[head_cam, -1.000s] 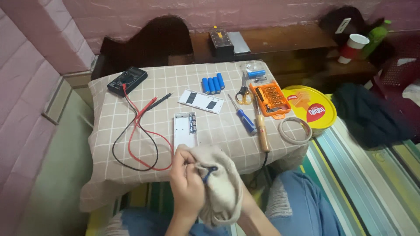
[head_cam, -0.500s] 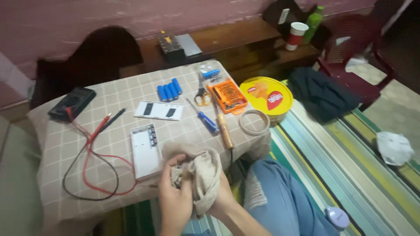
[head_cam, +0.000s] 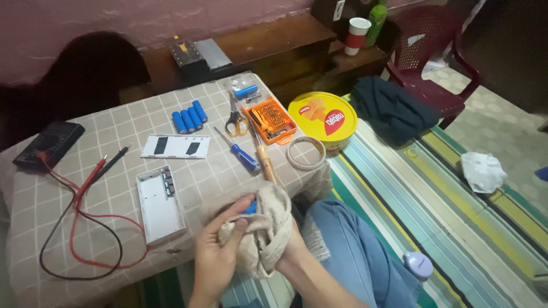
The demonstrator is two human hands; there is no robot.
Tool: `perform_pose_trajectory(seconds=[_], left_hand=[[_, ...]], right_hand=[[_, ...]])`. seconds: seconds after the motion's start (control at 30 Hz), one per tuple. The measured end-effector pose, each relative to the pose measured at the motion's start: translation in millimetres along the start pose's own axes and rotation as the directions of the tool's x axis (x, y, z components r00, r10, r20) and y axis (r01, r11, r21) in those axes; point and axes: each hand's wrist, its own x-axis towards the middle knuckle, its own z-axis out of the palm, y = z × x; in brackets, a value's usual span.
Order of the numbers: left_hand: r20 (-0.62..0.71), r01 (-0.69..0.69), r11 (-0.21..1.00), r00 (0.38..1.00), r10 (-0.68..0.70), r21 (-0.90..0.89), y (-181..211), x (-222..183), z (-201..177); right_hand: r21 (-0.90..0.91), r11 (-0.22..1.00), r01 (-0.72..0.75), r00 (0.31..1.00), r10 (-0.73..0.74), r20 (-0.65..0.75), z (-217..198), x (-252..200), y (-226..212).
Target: Cleaning and inserting batteries into a battery holder on a repair bench
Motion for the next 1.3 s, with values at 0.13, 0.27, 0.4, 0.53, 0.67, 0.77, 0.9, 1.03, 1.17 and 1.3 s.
perform_pose_trajectory(seconds=[0.13, 0.27, 0.4, 0.53, 0.67, 0.77, 0.9, 1.03, 1.17, 1.3], left_hand=[[-0.094, 0.022, 0.999, 0.995, -0.026, -0.044, -5, -1, -5], [0.046, 0.009, 0.998, 0.999, -0.006, -0.068, 2, -5, -11], [-0.170, 0.020, 0.987, 0.984, -0.048, -0.159, -26, 0, -13], [-0.279, -0.001, 0.968, 0.958, -0.072, -0.253, 2, -4, -8], [-0.137, 0.142, 0.826, 0.957, -0.255, -0.546, 12, -7, -9], [-0.134, 0.128, 0.899, 0.971, -0.200, -0.419, -11, -11, -10], [-0.443, -0.037, 0.990, 0.892, 0.093, 0.133, -36, -3, -20], [-0.553, -0.112, 0.946, 0.788, 0.271, 0.304, -53, 2, -44], [-0.460, -0.107, 0.921, 0.841, 0.284, 0.373, -29, 2, -63], [-0.512, -0.167, 0.930, 0.796, 0.324, 0.329, -18, 9, -77]], right_hand=[[0.009, 1.000, -0.019, 1.000, 0.019, 0.007, 4, 2, 1], [0.019, 0.999, -0.042, 0.999, 0.041, 0.033, 1, 0, 2], [0.026, 0.998, -0.060, 0.995, 0.058, 0.087, 9, -7, 9], [0.033, 0.997, -0.067, 0.988, 0.061, 0.142, 22, -5, 10], [0.044, 0.996, -0.080, 0.978, 0.070, 0.197, 30, 5, 3], [0.047, 0.995, -0.087, 0.970, 0.073, 0.233, 25, 3, 2], [0.060, 0.994, -0.092, 0.950, 0.070, 0.303, 27, -2, 9], [-0.145, 0.965, 0.217, 0.913, -0.148, 0.379, 45, -10, -6], [-0.415, 0.829, 0.375, 0.909, -0.241, 0.339, 63, -3, -39], [-0.408, 0.850, 0.333, 0.942, -0.314, 0.114, 52, 42, -28]])
